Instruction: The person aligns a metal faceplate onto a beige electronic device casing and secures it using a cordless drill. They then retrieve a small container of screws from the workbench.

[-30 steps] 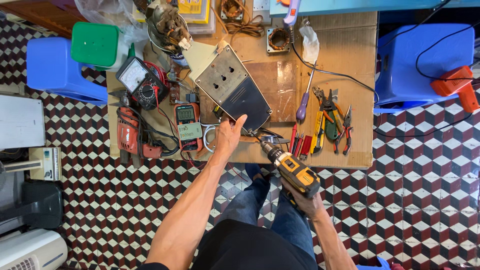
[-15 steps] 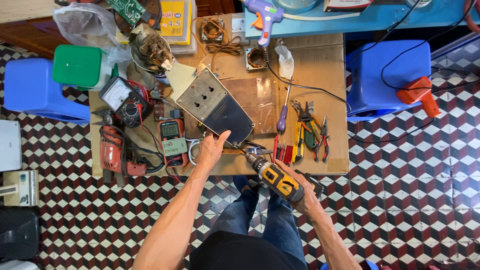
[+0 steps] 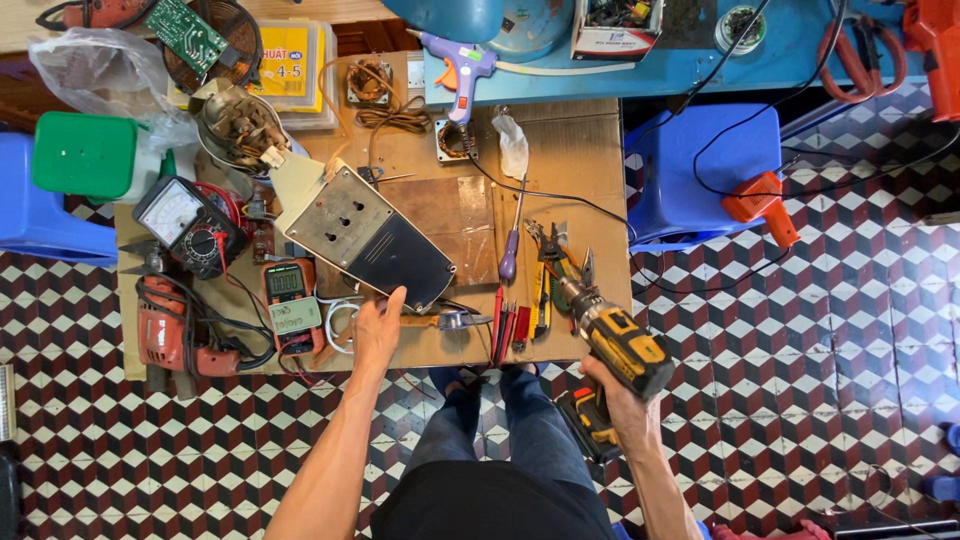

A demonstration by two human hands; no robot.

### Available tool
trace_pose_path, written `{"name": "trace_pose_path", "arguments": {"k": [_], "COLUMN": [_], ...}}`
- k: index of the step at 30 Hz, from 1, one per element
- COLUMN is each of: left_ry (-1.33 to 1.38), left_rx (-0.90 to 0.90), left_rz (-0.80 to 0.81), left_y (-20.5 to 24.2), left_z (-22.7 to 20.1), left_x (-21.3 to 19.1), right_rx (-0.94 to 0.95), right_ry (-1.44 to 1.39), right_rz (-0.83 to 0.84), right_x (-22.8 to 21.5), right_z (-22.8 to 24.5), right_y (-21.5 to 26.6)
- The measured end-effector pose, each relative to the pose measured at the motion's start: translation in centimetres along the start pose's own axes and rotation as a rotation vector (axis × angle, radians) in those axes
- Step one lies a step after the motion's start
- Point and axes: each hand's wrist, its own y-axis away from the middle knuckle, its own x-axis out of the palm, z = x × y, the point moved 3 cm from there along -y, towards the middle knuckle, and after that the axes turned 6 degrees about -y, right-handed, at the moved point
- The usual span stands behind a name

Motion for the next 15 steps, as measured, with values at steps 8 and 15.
{"name": "trace_pose_path", "arguments": {"k": [8, 15], "left_ry": [-0.255, 0.003], "left_rx": [-0.235, 0.115], "left_rz": [0.27, 0.128], "left_y": [3.9, -2.9], "left_z": [-5.1, -15.9], "left_x": [4.3, 16.4], "right_rx": [-0.074, -0.027], "right_ry": [0.153, 0.099], "right_rz": [0.098, 0.057], "right_x": [0.9, 0.0], "right_z": [5.9, 5.6], "right_y": [-7.3, -7.2]}}
